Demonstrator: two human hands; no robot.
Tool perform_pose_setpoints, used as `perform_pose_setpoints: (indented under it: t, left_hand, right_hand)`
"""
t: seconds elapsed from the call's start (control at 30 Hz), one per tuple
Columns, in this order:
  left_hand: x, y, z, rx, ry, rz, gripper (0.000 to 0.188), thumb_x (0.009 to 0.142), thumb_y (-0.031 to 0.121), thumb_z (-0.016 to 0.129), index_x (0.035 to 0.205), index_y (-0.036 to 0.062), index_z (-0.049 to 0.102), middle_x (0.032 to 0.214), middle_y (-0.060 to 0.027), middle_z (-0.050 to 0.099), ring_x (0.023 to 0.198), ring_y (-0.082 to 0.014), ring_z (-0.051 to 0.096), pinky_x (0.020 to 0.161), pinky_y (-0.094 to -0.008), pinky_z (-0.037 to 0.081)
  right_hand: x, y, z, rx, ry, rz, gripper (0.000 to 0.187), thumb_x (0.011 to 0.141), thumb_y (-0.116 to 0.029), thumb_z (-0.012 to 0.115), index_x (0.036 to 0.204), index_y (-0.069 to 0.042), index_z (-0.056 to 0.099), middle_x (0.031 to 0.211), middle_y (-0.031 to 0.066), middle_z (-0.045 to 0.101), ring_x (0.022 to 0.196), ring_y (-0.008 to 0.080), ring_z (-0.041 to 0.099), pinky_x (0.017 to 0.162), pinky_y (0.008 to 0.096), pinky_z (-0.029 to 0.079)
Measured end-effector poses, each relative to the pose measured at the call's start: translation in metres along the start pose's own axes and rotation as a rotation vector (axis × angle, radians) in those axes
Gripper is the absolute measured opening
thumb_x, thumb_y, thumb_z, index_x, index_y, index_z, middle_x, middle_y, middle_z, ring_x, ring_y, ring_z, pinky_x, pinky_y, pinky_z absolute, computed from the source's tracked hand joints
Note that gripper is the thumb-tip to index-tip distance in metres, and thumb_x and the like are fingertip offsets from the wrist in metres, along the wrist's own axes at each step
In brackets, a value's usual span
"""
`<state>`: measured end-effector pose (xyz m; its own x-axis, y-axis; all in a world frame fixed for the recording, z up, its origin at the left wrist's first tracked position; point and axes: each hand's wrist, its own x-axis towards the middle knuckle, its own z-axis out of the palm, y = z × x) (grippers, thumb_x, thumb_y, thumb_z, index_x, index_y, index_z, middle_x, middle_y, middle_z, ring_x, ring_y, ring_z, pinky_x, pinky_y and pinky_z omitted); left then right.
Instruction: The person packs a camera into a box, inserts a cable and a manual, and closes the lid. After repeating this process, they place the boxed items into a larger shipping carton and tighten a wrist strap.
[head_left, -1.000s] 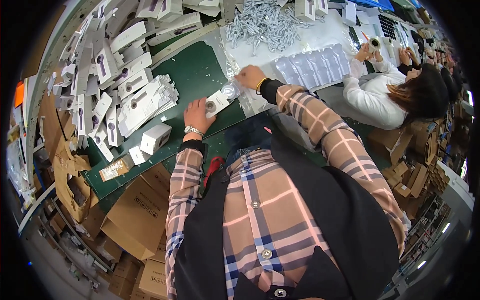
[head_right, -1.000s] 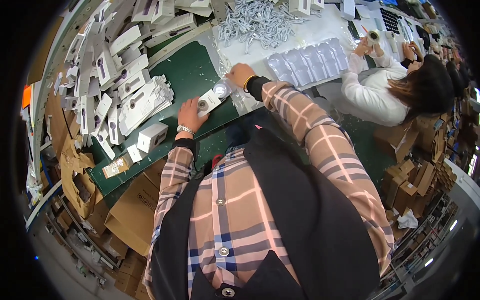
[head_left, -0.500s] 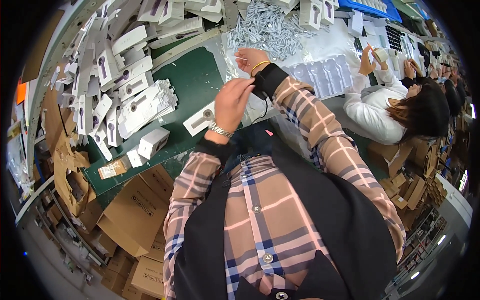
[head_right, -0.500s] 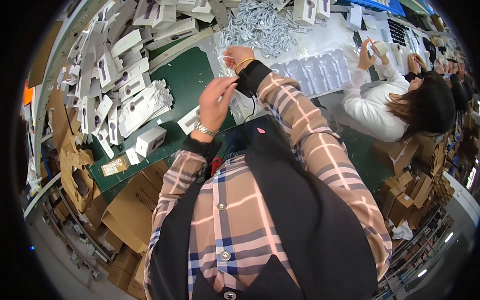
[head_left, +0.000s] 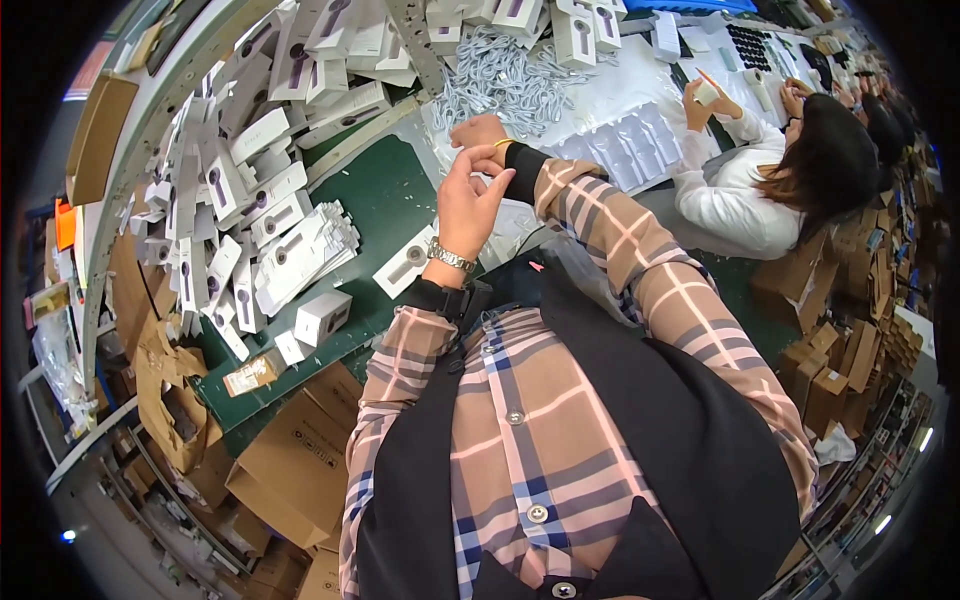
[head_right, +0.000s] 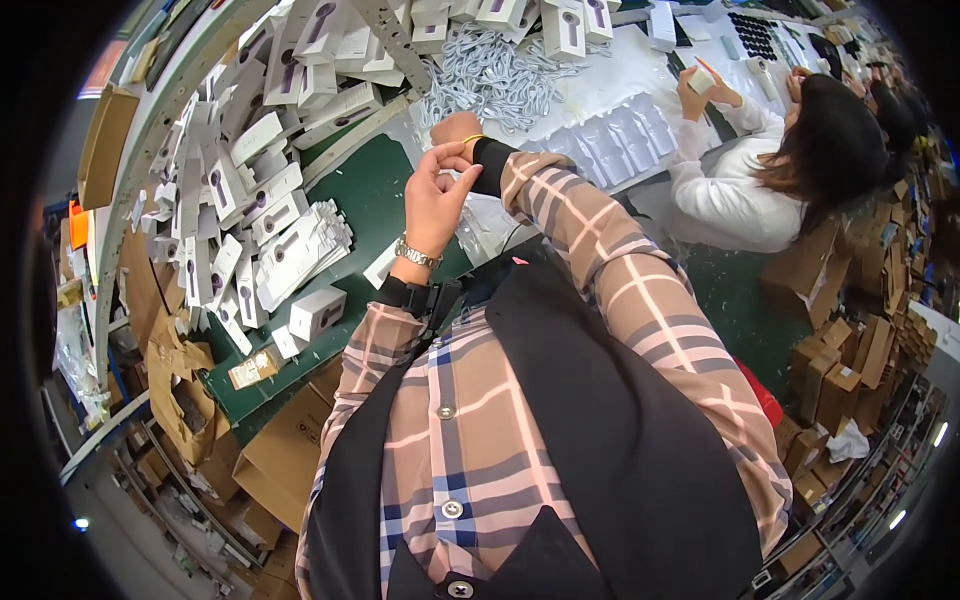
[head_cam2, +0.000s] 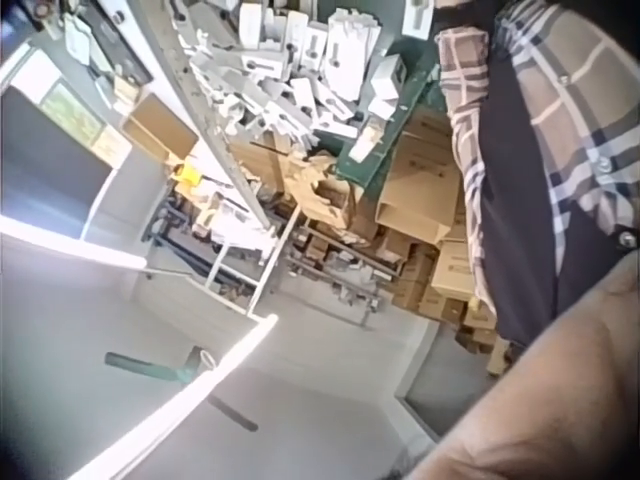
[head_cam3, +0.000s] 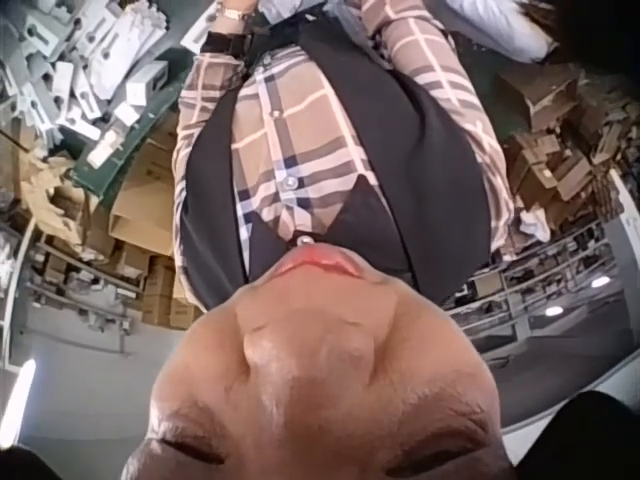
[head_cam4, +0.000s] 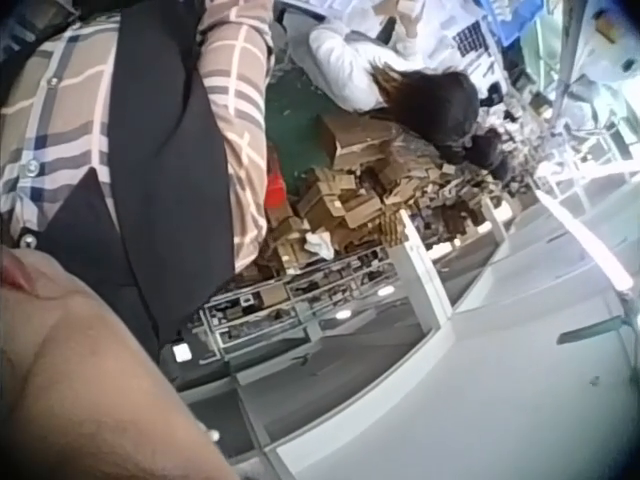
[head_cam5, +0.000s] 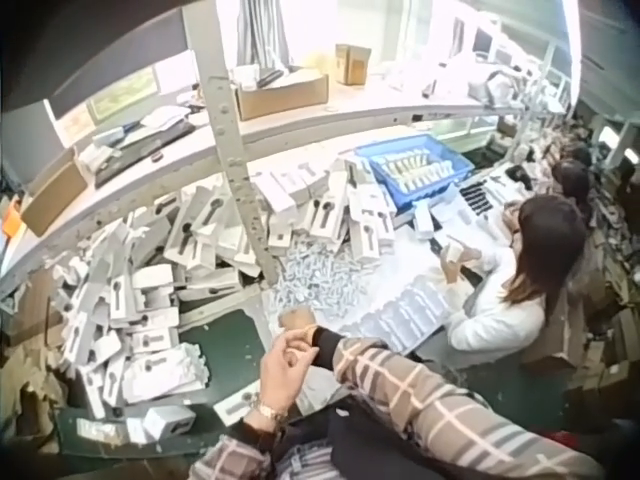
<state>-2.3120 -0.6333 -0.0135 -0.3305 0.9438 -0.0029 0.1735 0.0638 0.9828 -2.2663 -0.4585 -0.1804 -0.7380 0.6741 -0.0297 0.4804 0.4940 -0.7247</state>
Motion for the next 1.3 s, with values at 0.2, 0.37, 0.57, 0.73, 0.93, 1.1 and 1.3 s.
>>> perform_pose_setpoints:
  t: [0.2, 0.37, 0.57, 0.73, 0.93, 1.1, 1.3]
  left_hand:
    - [-0.004, -0.002, 0.011, 0.251, -0.004, 0.195, 0.026, 0.090, 0.014, 0.082, 0.105, -0.0025, 0.071, 0.089, 0.0006, 0.072, 0.057, -0.0014, 0.046, 0.053, -0.0203, 0.038]
    - [-0.010, 0.001, -0.002, -0.283, -0.215, -0.200, 0.019, 0.096, 0.017, 0.078, 0.105, 0.0015, 0.071, 0.083, 0.0022, 0.070, 0.057, -0.0005, 0.049, 0.051, -0.0198, 0.035]
    - [-0.012, -0.005, -0.042, -0.551, -0.362, -0.339, 0.014, 0.099, 0.017, 0.074, 0.101, 0.0038, 0.071, 0.080, 0.0017, 0.069, 0.066, -0.0044, 0.055, 0.064, -0.0205, 0.046]
    - [-0.043, 0.000, -0.029, -0.341, -0.448, -0.276, 0.015, 0.100, 0.015, 0.072, 0.105, 0.0010, 0.073, 0.089, 0.0014, 0.072, 0.071, -0.0024, 0.057, 0.066, -0.0182, 0.045]
    - [-0.055, 0.008, -0.029, -0.365, -0.428, -0.039, 0.023, 0.099, 0.010, 0.073, 0.120, 0.0013, 0.073, 0.097, -0.0021, 0.075, 0.084, -0.0063, 0.064, 0.075, -0.0230, 0.052]
    - [-0.043, 0.100, -0.053, 0.054, -0.567, 0.668, 0.030, 0.098, 0.006, 0.070, 0.128, 0.0029, 0.072, 0.093, -0.0002, 0.074, 0.077, -0.0063, 0.058, 0.072, -0.0225, 0.045]
    - [-0.061, 0.107, -0.093, 0.178, -0.320, 0.451, 0.029, 0.090, 0.006, 0.078, 0.118, 0.0053, 0.074, 0.094, -0.0073, 0.072, 0.068, -0.0169, 0.062, 0.063, -0.0256, 0.048]
  right_hand:
    - [0.000, 0.018, -0.001, 0.063, -0.047, 0.166, 0.024, 0.091, -0.018, 0.072, 0.107, 0.000, 0.076, 0.109, 0.0124, 0.079, 0.082, 0.0215, 0.076, 0.070, 0.0349, 0.060]
    - [-0.004, -0.010, -0.008, 0.220, -0.096, 0.409, 0.025, 0.093, -0.019, 0.072, 0.109, 0.000, 0.076, 0.109, 0.0123, 0.079, 0.084, 0.0221, 0.076, 0.071, 0.0354, 0.060]
    - [-0.026, -0.065, -0.017, 0.711, -0.076, 0.612, 0.023, 0.094, -0.019, 0.073, 0.108, -0.001, 0.075, 0.102, 0.0096, 0.078, 0.082, 0.0208, 0.075, 0.071, 0.0354, 0.061]
    - [-0.036, -0.078, -0.020, 1.161, 0.102, 0.894, 0.019, 0.095, -0.018, 0.072, 0.105, -0.002, 0.077, 0.101, 0.0081, 0.078, 0.080, 0.0185, 0.073, 0.072, 0.0346, 0.060]
    - [-0.046, -0.071, 0.016, -0.080, -0.081, 0.486, 0.021, 0.092, -0.019, 0.074, 0.103, -0.002, 0.077, 0.103, 0.0060, 0.078, 0.079, 0.0177, 0.073, 0.069, 0.0299, 0.057]
    - [-0.118, -0.125, 0.013, -0.244, -0.109, 0.276, 0.025, 0.090, -0.023, 0.073, 0.101, -0.001, 0.078, 0.101, 0.0097, 0.078, 0.082, 0.0255, 0.074, 0.069, 0.0334, 0.057]
    - [-0.131, -0.188, -0.033, -0.213, -0.249, -0.108, 0.031, 0.087, -0.028, 0.070, 0.100, -0.001, 0.079, 0.099, 0.0159, 0.078, 0.089, 0.0372, 0.075, 0.073, 0.0412, 0.059]
